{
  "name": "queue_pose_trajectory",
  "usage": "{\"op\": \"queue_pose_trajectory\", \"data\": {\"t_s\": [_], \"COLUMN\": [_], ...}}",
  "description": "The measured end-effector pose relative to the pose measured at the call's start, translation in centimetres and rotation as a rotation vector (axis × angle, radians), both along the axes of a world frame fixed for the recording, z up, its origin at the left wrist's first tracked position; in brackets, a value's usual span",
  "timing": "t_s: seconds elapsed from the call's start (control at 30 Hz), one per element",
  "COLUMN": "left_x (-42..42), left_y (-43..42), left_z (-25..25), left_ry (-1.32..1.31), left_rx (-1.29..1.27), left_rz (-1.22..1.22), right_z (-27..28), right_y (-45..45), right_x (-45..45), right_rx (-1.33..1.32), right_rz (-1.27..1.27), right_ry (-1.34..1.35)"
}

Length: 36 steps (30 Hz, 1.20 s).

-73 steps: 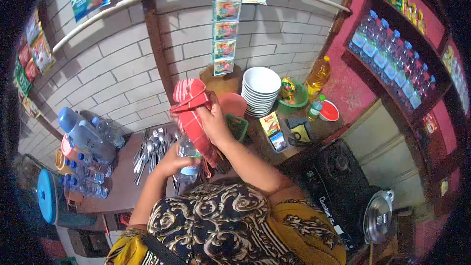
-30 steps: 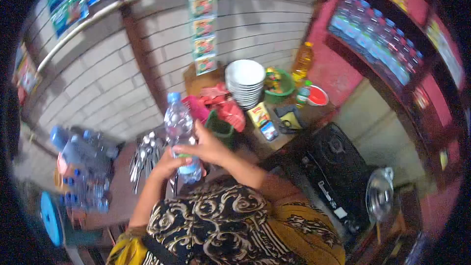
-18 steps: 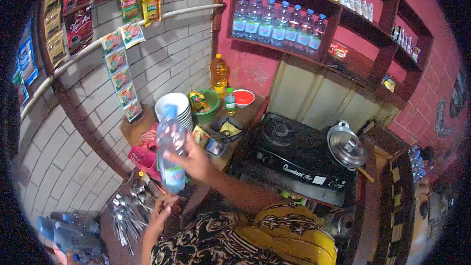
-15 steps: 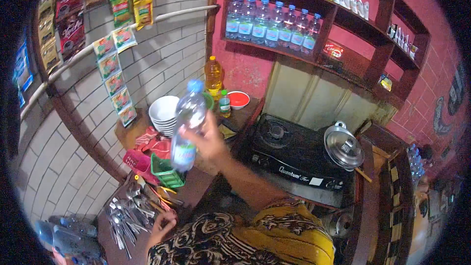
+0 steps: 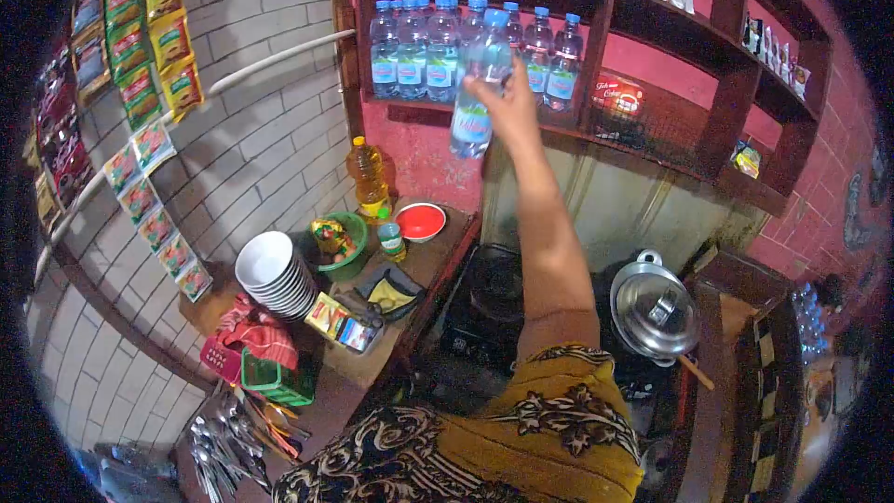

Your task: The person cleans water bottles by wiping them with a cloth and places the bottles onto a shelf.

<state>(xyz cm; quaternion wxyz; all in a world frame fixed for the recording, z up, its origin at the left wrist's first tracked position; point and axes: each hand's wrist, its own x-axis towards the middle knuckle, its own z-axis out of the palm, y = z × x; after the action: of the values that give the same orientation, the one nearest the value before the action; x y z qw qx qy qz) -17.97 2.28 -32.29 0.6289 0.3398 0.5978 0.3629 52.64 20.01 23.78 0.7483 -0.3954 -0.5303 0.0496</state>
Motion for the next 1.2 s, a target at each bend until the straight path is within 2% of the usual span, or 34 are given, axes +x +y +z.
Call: {"op": "queue_pose_trajectory", "data": {"t_s": [0.2, 0.57, 0.63, 0.7, 0.77, 0.8, 0.87, 1.0, 1.07, 1.13, 1.17, 1.2], "left_x": [2.5, 3.0, 3.0, 3.2, 4.2, 4.5, 5.6, 5.5, 9.1, 9.2, 9.2, 7.3], "left_y": [-0.4, -2.5, -2.6, -2.9, -2.8, -2.6, -1.9, -1.9, -2.5, -2.6, -2.6, -2.2], "left_z": [0.4, 3.8, 4.3, 4.7, 5.6, 6.3, 8.7, 9.0, 13.6, 13.7, 13.7, 11.4], "left_ry": [0.346, 1.015, 1.135, 1.198, 1.323, 1.325, 1.510, 1.580, 1.059, 1.032, 0.999, 0.999], "left_rx": [0.069, 0.153, 0.167, 0.169, 0.375, 0.372, 1.477, 1.486, 0.220, 0.264, 0.311, 0.308], "left_rz": [0.020, 0.053, 0.061, 0.070, 0.109, 0.110, 0.069, 0.026, 0.145, 0.161, 0.179, 0.174], "right_z": [3.1, 2.5, 2.3, 2.2, 2.1, 1.8, 2.0, 1.7, 1.7, 1.7, 1.6, 1.4], "right_y": [3.3, 9.4, 9.7, 10.4, 11.3, 11.5, 10.8, 10.7, 10.5, 10.5, 10.9, 11.1], "right_x": [10.6, 17.4, 17.0, 17.3, 17.9, 18.2, 17.2, 17.0, 16.5, 16.4, 17.0, 17.5], "right_rx": [-0.015, -0.003, -0.064, -0.073, -0.033, -0.035, -0.029, -0.049, -0.098, -0.084, -0.031, -0.036], "right_rz": [-0.002, -0.151, -0.377, -0.415, -0.407, -0.404, -0.414, -0.592, -0.634, -0.673, -0.535, -0.538], "right_ry": [-0.113, -0.171, -0.159, -0.169, -0.213, -0.212, -0.203, -0.247, -0.238, -0.246, -0.225, -0.225]}}
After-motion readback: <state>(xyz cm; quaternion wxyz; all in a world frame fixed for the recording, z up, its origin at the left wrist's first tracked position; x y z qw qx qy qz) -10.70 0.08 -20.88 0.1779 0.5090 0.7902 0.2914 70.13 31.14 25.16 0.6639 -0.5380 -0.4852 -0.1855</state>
